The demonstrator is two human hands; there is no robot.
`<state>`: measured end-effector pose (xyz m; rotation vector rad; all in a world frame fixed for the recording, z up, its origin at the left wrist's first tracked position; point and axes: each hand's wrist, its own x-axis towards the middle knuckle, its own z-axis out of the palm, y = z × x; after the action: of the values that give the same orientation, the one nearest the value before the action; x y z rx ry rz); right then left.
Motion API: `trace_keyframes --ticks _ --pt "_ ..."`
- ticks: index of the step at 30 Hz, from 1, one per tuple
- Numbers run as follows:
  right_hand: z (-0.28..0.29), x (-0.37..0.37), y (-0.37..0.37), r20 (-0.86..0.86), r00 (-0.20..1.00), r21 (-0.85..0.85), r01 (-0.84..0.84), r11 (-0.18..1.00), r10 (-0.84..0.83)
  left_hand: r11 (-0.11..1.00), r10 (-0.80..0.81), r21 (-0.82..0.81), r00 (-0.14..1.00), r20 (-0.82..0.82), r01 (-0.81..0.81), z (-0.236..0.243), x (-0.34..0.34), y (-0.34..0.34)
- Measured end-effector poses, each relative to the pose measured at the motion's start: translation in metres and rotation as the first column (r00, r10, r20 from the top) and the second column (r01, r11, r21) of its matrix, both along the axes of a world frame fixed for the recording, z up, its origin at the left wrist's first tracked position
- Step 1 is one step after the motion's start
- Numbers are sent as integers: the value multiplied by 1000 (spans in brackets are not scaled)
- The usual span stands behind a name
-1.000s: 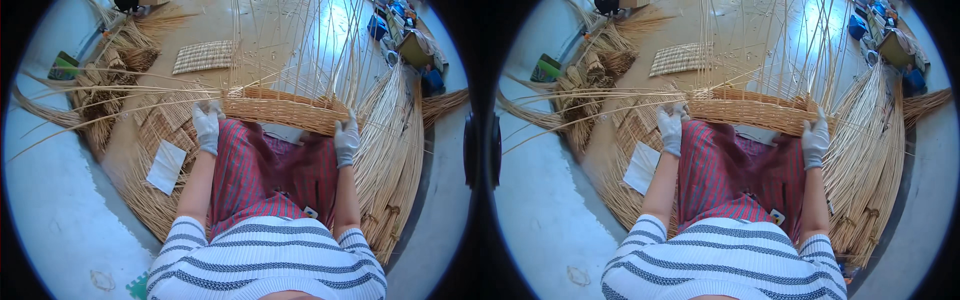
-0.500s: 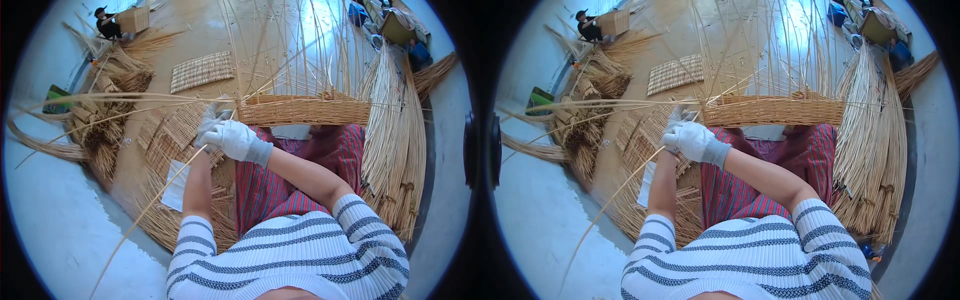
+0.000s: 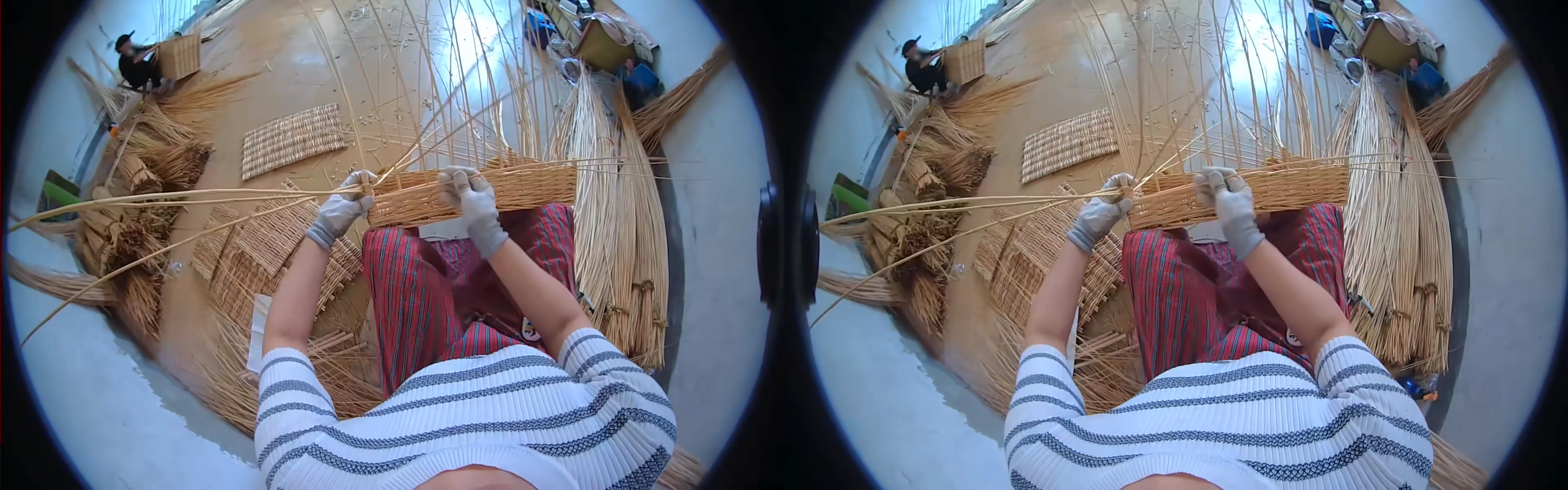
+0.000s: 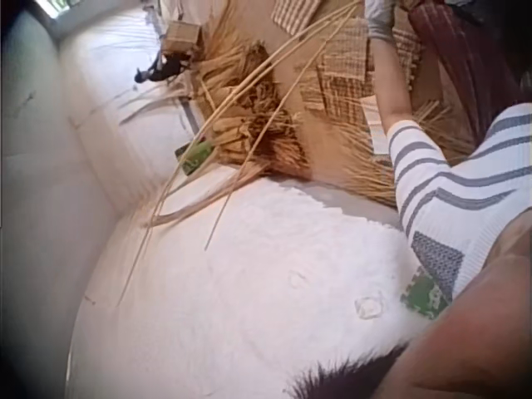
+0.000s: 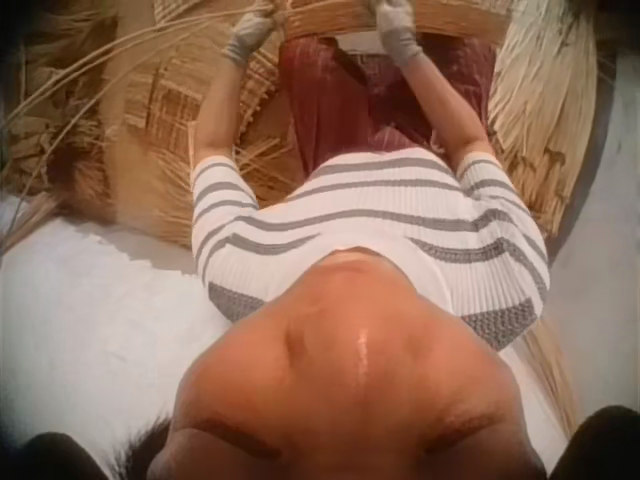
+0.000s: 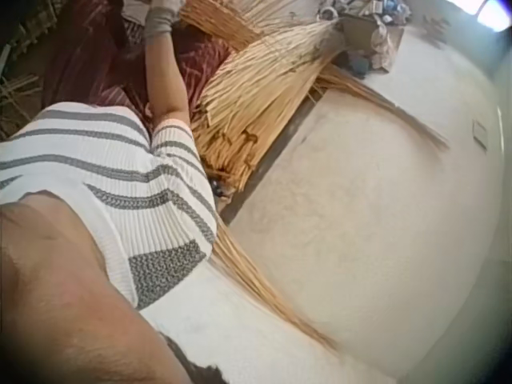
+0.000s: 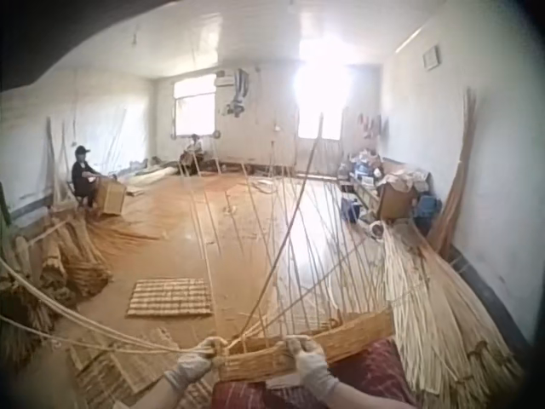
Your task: The recorder is weaving a rectangular basket using flexible plant stalks in a workshop environment.
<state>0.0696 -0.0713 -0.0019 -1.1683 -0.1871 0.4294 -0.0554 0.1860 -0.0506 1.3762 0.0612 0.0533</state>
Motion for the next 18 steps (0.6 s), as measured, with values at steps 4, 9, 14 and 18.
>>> trace_keyframes --ticks 4,9,14,18 --pt "-25 24 20 136 990 -284 58 957 -19 967 236 109 971 -27 -232 0 1 -22" --pt "29 73 136 814 426 -413 -54 909 395 865 452 -237 892 -16 -442 -9 28 -58" --pt "57 41 165 643 708 -519 121 846 293 745 663 -139 747 46 -653 -47 20 -40" --pt "-33 57 38 760 649 -50 72 996 -8 695 719 -152 685 119 -703 -33 31 -46"
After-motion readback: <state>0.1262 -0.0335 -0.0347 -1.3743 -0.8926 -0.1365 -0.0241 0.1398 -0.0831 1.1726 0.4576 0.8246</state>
